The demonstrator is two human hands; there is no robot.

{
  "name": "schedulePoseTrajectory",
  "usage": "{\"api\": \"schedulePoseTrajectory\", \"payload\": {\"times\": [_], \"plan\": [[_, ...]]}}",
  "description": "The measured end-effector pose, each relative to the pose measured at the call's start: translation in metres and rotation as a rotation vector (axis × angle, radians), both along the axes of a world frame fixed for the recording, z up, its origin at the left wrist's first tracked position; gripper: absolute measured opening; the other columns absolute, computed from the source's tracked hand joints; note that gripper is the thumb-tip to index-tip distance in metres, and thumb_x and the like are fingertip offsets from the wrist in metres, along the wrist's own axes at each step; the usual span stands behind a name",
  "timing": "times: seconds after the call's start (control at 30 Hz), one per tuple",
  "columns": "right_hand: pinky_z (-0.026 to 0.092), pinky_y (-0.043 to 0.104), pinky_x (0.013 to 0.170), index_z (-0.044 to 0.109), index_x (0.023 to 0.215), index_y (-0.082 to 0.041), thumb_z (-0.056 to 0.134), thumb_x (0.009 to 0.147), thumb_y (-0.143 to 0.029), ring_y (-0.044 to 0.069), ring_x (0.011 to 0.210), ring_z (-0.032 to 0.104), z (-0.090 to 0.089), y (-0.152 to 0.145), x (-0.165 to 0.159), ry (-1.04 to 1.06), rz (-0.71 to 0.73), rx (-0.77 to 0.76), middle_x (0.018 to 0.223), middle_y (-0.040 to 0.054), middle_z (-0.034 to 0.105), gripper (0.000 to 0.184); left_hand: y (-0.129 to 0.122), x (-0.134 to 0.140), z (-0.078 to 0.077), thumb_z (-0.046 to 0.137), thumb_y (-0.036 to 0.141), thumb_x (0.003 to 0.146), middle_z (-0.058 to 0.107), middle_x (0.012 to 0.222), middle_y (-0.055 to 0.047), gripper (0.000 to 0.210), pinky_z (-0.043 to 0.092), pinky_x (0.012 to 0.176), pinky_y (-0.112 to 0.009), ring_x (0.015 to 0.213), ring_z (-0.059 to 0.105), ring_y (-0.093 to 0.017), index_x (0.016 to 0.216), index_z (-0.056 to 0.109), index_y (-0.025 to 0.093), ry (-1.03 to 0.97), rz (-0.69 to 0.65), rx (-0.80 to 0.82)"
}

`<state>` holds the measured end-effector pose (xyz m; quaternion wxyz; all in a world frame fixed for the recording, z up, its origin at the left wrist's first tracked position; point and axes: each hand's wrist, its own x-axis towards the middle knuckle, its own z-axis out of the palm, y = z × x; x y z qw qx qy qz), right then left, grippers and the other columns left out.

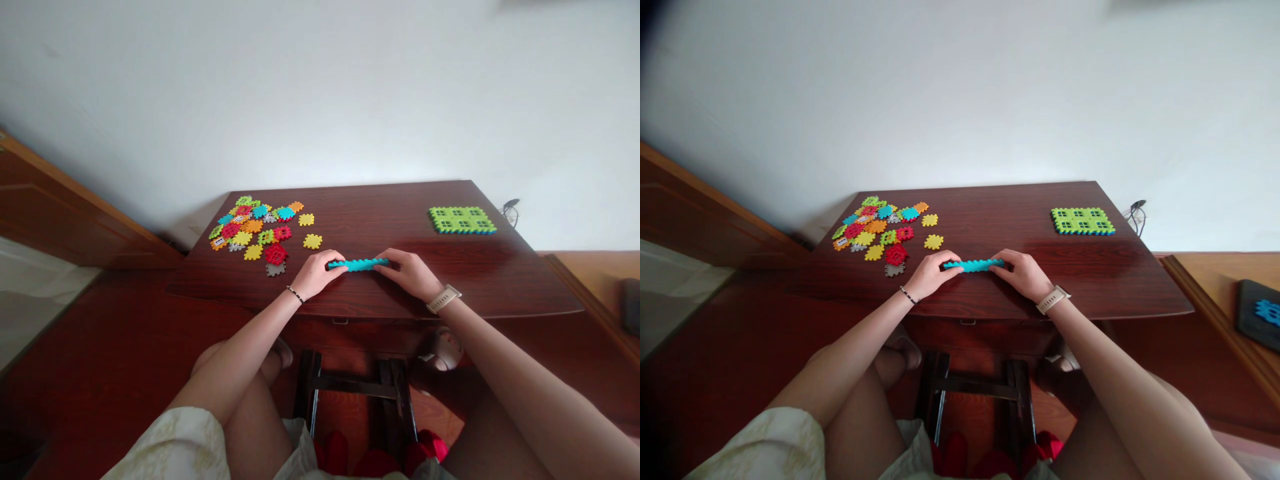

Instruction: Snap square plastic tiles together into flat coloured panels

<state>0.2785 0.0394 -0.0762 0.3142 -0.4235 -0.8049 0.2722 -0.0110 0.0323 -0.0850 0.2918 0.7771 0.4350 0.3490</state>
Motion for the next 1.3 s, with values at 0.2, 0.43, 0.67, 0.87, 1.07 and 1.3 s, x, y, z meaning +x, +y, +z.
{"api": "schedulePoseTrajectory", "payload": {"times": [0.2, 0.43, 0.67, 0.87, 1.07, 1.3], "plan": [[0.056, 0.038, 0.080, 0.077, 0.099, -0.025, 0.069, 0.098, -0.047, 0.025, 0.085, 0.072, -0.003, -0.002, 0.000, 0.011, -0.024, 0.000, 0.097, 0.0058, 0.081, 0.024, -0.003, 0.005, -0.003, 0.077, 0.029, 0.093, 0.079, 0.095, -0.003, 0.009, 0.054, 0.085, -0.030, 0.088, 0.072, -0.019, 0.091, 0.075, 0.021, -0.021, 0.062, -0.001], [0.053, 0.035, 0.074, 0.077, 0.097, -0.024, 0.072, 0.097, -0.047, 0.023, 0.079, 0.070, -0.006, -0.003, 0.002, 0.014, -0.042, -0.027, 0.091, 0.0037, 0.080, 0.024, -0.004, 0.009, -0.003, 0.079, 0.029, 0.092, 0.079, 0.094, -0.002, 0.008, 0.054, 0.084, -0.030, 0.088, 0.072, -0.019, 0.092, 0.076, 0.021, -0.024, 0.049, -0.019], [0.055, 0.035, 0.076, 0.076, 0.103, -0.025, 0.072, 0.096, -0.044, 0.024, 0.082, 0.072, -0.007, -0.004, -0.002, -0.008, -0.039, -0.009, 0.094, 0.0039, 0.080, 0.021, -0.003, 0.011, -0.004, 0.079, 0.028, 0.092, 0.079, 0.098, -0.002, 0.010, 0.054, 0.087, -0.030, 0.090, 0.073, -0.020, 0.098, 0.074, 0.021, 0.013, 0.073, -0.003], [0.057, 0.039, 0.085, 0.077, 0.102, -0.027, 0.068, 0.099, -0.041, 0.026, 0.090, 0.073, -0.001, -0.007, -0.005, -0.002, 0.026, 0.038, 0.100, 0.0055, 0.079, 0.017, -0.002, 0.011, -0.004, 0.078, 0.028, 0.093, 0.079, 0.100, -0.003, 0.009, 0.055, 0.089, -0.032, 0.092, 0.074, -0.021, 0.099, 0.075, 0.022, 0.010, 0.043, 0.018], [0.057, 0.039, 0.087, 0.078, 0.103, -0.026, 0.066, 0.102, -0.044, 0.026, 0.092, 0.073, 0.001, -0.007, -0.006, 0.017, 0.082, 0.034, 0.101, 0.0067, 0.077, 0.021, -0.002, 0.011, -0.004, 0.075, 0.029, 0.096, 0.079, 0.103, -0.005, 0.008, 0.057, 0.089, -0.033, 0.095, 0.075, -0.022, 0.101, 0.076, 0.022, 0.045, 0.001, 0.035], [0.055, 0.038, 0.084, 0.075, 0.100, -0.026, 0.065, 0.103, -0.043, 0.025, 0.090, 0.071, -0.001, -0.006, -0.005, 0.014, 0.093, 0.023, 0.098, 0.0061, 0.075, 0.020, -0.003, 0.011, -0.004, 0.076, 0.030, 0.096, 0.078, 0.098, -0.003, 0.008, 0.055, 0.085, -0.032, 0.090, 0.073, -0.021, 0.097, 0.075, 0.022, 0.044, 0.006, 0.030]]}}
